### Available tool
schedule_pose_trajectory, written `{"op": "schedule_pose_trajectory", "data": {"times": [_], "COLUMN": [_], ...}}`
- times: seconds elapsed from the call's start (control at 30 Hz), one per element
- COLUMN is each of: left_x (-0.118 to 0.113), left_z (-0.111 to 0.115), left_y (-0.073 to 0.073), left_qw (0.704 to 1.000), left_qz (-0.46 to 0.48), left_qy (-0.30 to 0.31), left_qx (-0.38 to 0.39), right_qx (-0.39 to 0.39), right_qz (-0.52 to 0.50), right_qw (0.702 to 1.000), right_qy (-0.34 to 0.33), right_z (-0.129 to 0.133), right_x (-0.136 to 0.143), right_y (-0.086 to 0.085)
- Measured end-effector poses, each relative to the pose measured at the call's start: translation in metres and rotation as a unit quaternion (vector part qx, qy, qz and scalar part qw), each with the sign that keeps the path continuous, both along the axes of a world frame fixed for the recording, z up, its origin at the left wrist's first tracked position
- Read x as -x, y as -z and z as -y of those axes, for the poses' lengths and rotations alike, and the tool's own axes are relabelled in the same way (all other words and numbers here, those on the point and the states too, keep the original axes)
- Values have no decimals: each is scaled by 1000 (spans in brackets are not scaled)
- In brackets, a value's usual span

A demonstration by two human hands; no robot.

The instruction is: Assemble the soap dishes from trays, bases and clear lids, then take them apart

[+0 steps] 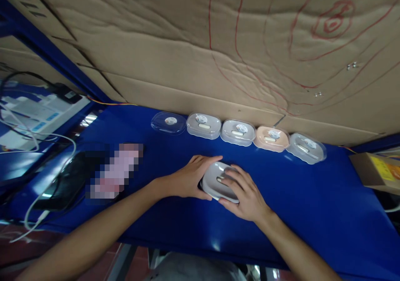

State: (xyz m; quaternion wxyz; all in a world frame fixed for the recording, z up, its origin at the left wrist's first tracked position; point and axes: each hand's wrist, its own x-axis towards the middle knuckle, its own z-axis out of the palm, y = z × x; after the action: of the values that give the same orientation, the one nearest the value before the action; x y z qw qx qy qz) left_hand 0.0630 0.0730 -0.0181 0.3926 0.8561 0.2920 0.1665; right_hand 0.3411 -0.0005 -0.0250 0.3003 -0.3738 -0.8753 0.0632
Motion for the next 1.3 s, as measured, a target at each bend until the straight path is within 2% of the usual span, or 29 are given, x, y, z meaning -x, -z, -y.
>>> {"op": "schedule_pose_trajectory", "data": {"times": [0.2,0.3,0.37,0.47,0.53,0.6,0.7,0.77,0.83,0.93,1.0,1.1,1.2,1.3], "left_x": [2,9,17,38,59,83,113,122,121,110,105,107,114,118], "left_z": [-2,-3,2,21,41,64,97,115,129,142,145,144,138,133], "left_y": [-2,-14,-24,-32,-28,-19,-8,-8,-13,-19,-15,-2,11,16], "left_qw": [1000,999,995,976,959,946,921,903,896,907,911,904,899,897], "left_qz": [1,-25,-72,-173,-220,-226,-226,-222,-211,-190,-174,-160,-154,-144], "left_qy": [12,11,0,-55,-114,-155,-218,-269,-294,-285,-291,-324,-347,-354], "left_qx": [-10,-34,-64,-117,-141,-171,-229,-249,-258,-244,-234,-229,-221,-221], "right_qx": [25,24,24,39,55,60,53,52,59,82,92,104,112,114], "right_qz": [-78,-129,-150,-136,-109,-71,5,39,61,95,111,118,118,124], "right_qw": [996,990,985,979,980,985,993,994,994,992,989,987,986,985], "right_qy": [33,50,86,147,158,145,108,83,61,20,-12,-37,-45,-48], "right_z": [-2,-4,-6,-9,-12,-16,-28,-40,-54,-72,-83,-97,-107,-111], "right_x": [1,-3,-8,-15,-15,-10,10,32,60,107,136,169,186,194], "right_y": [-2,-4,-3,0,2,4,2,-1,-3,-6,-6,-6,-5,-2]}}
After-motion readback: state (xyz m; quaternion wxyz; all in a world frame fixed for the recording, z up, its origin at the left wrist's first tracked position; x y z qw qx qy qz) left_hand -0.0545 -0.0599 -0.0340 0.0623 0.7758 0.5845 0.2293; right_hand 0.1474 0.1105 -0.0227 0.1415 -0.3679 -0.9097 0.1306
